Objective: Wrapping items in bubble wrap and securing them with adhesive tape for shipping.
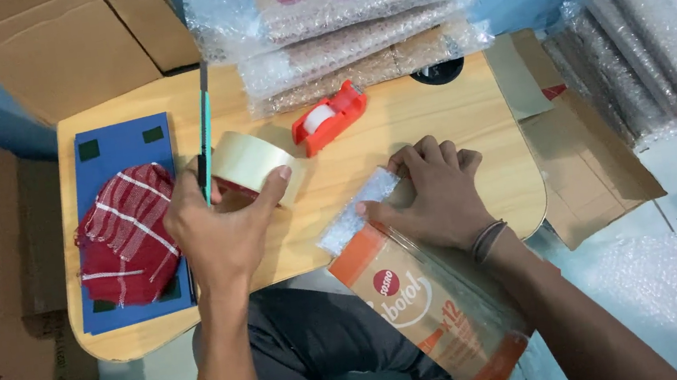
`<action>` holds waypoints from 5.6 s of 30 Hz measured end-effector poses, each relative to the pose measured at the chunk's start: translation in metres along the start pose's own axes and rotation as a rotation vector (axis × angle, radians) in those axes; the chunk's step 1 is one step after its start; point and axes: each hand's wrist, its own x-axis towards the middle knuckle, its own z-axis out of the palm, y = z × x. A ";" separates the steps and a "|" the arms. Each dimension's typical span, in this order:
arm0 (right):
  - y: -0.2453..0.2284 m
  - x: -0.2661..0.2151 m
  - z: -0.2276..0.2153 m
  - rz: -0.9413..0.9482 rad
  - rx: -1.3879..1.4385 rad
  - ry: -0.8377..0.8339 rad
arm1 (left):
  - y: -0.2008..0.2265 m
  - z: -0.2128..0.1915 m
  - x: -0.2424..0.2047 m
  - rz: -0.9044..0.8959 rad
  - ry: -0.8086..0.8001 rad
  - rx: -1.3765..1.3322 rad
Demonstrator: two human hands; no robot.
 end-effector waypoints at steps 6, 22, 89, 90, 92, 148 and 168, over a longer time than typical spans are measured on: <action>-0.012 0.005 -0.005 0.108 -0.017 -0.075 | 0.017 -0.012 -0.003 0.155 -0.021 -0.019; 0.011 0.007 0.005 0.000 0.126 0.023 | -0.024 -0.020 0.014 0.140 -0.076 0.038; 0.101 -0.214 -0.018 0.382 0.271 0.459 | 0.036 0.068 -0.099 0.826 -0.646 0.065; 0.107 -0.218 -0.017 0.419 0.227 0.421 | 0.036 0.068 -0.099 0.822 -0.646 0.066; 0.105 -0.223 -0.026 0.470 0.220 0.421 | 0.036 0.068 -0.099 0.830 -0.640 0.065; 0.107 -0.157 0.035 0.599 1.237 0.505 | 0.045 0.066 -0.105 0.826 -0.637 0.154; 0.191 -0.178 0.035 0.555 1.269 0.767 | 0.047 0.066 -0.106 0.811 -0.635 0.136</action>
